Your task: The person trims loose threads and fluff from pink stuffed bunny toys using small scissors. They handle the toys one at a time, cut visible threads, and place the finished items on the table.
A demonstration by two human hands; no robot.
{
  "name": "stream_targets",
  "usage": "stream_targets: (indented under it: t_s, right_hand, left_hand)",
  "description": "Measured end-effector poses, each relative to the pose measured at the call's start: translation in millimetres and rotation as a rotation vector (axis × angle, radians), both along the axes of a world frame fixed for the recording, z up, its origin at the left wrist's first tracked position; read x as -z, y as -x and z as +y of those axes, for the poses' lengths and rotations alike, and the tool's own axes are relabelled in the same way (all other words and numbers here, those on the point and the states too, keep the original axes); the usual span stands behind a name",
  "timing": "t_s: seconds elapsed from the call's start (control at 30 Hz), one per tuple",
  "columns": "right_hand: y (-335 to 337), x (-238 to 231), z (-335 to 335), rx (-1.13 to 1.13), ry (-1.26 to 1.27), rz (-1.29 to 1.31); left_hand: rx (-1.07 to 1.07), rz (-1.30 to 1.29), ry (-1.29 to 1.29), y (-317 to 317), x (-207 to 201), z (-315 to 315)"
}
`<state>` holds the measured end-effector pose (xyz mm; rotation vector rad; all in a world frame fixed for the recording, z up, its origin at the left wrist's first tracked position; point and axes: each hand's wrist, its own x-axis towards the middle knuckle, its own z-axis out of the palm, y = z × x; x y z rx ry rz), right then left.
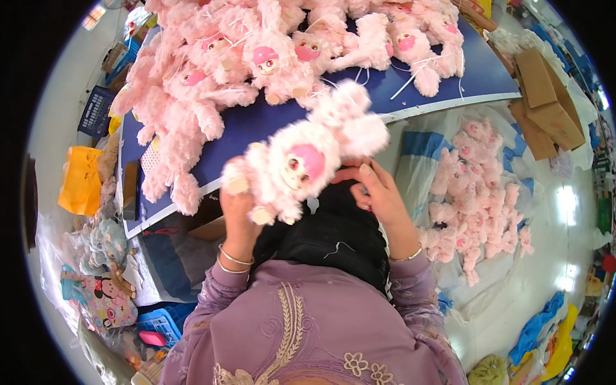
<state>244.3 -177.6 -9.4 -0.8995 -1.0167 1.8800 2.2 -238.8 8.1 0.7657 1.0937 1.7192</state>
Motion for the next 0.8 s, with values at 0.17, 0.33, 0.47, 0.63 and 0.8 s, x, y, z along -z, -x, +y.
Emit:
stream_targets:
  t_s: [0.17, 0.33, 0.47, 0.63, 0.8]
  right_hand:
    - [19, -9, 5, 0.174, 0.042, -0.086]
    - [17, -9, 14, 0.281, -0.046, -0.114]
    - [11, -5, 16, 0.218, -0.104, -0.139]
    - [14, -5, 16, 0.204, -0.109, -0.199]
    - [11, 0, 19, 0.282, -0.241, -0.385]
  left_hand:
    - [0.297, -0.014, 0.12, -25, 34, 10]
    - [0.667, 0.198, 0.278, -33, 6, 23]
    - [0.72, -0.027, 0.27, -41, 23, 30]
    - [0.744, -0.103, 0.246, -49, 23, 36]
    - [0.687, -0.114, 0.233, -51, 27, 38]
